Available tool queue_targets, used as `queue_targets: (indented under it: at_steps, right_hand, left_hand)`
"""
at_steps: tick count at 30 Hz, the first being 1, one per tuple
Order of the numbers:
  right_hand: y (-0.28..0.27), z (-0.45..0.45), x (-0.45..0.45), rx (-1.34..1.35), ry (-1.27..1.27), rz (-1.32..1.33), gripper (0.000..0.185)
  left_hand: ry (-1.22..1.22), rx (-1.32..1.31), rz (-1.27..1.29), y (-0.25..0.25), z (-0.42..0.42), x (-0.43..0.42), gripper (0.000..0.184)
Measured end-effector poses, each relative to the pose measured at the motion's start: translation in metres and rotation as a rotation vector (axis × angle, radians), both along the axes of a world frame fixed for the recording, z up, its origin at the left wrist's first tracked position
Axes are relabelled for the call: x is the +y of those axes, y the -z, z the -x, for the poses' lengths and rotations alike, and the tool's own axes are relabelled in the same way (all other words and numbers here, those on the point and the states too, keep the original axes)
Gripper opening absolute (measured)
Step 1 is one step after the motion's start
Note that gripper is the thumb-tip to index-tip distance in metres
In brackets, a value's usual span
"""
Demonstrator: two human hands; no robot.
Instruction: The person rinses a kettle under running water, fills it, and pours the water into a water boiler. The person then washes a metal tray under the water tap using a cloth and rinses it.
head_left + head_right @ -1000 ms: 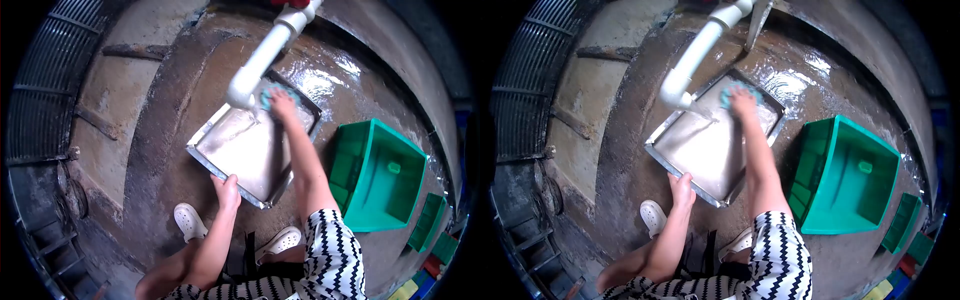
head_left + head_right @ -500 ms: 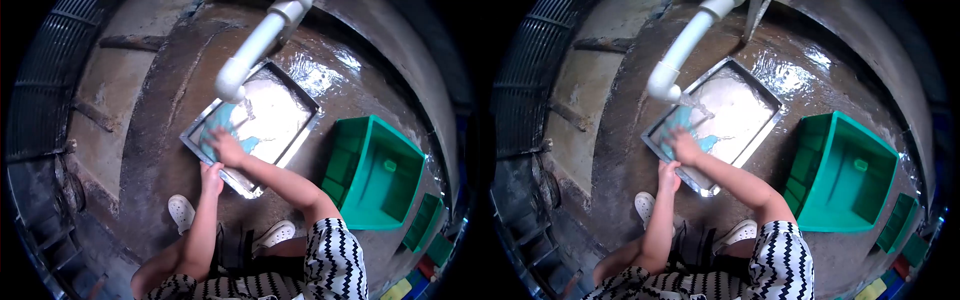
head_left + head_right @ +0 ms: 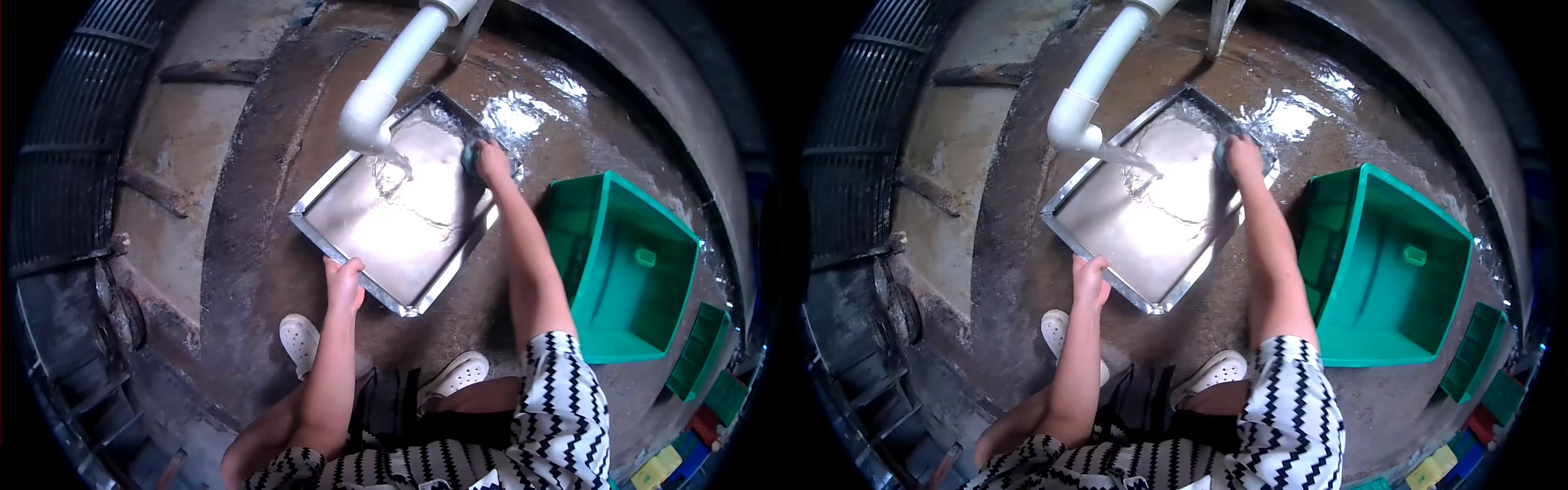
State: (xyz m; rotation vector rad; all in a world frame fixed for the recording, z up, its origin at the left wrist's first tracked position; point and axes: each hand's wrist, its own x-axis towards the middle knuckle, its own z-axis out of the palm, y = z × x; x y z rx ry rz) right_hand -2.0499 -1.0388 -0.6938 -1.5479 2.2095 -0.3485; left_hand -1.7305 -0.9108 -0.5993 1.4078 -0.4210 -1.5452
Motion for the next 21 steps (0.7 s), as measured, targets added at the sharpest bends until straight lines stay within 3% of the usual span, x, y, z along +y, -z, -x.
queue_targets:
  at_steps: [3,5,6,7,8,10,11,13,14,15,16,18,19,21]
  right_hand:
    - [0.026,-0.066,-0.026,0.066,-0.025,0.264,0.040]
    - [0.014,-0.126,-0.035,-0.082,-0.188,0.324,0.041]
    - [-0.008,-0.153,-0.027,-0.440,-0.158,0.394,0.039]
    - [-0.035,-0.175,-0.028,-0.242,-0.312,0.107,0.037]
    - [-0.004,-0.198,-0.019,-0.307,-0.298,0.306,0.035]
    - [-0.016,-0.229,0.017,-0.274,-0.415,0.456,0.034]
    - [-0.020,-0.241,0.033,-0.383,-0.504,0.468,0.034]
    - [-0.037,-0.261,0.056,-0.771,-0.465,0.222,0.029]
    - [-0.045,-0.261,0.067,-0.862,-0.357,0.123,0.028]
    - [-0.059,-0.258,0.073,-0.950,-0.247,0.025,0.026]
    - [-0.073,-0.246,0.073,-0.945,-0.247,0.027,0.026]
    - [-0.096,-0.206,0.076,-0.897,-0.541,-0.256,0.026]
    - [-0.100,-0.191,0.074,-0.849,-0.568,-0.451,0.026]
    - [-0.117,-0.164,0.091,-0.965,-0.458,-0.353,0.024]
  left_hand:
    - [0.048,0.031,0.029,0.001,-0.006,-0.006,0.057]
    - [0.111,0.084,0.025,0.000,-0.009,-0.003,0.058]
    - [0.093,0.060,0.034,0.008,-0.011,-0.002,0.056]
    - [0.084,0.053,0.034,0.010,-0.015,-0.005,0.056]
    - [0.102,0.138,0.001,0.010,-0.020,-0.009,0.054]
    - [0.182,0.207,0.048,0.028,-0.033,-0.005,0.043]
    - [0.175,0.211,0.055,0.020,-0.030,-0.007,0.043]
    - [0.003,0.560,-0.002,-0.001,-0.019,-0.010,0.049]
    - [0.017,0.438,0.050,0.002,-0.017,-0.007,0.061]
    - [0.022,0.447,0.049,0.004,-0.015,-0.004,0.061]
    - [0.017,0.523,0.048,0.006,-0.015,-0.002,0.060]
    - [-0.008,0.546,0.040,0.004,-0.011,0.002,0.054]
    - [-0.022,0.541,-0.017,0.002,-0.007,0.003,0.046]
    - [0.000,0.429,0.090,0.006,-0.005,0.001,0.042]
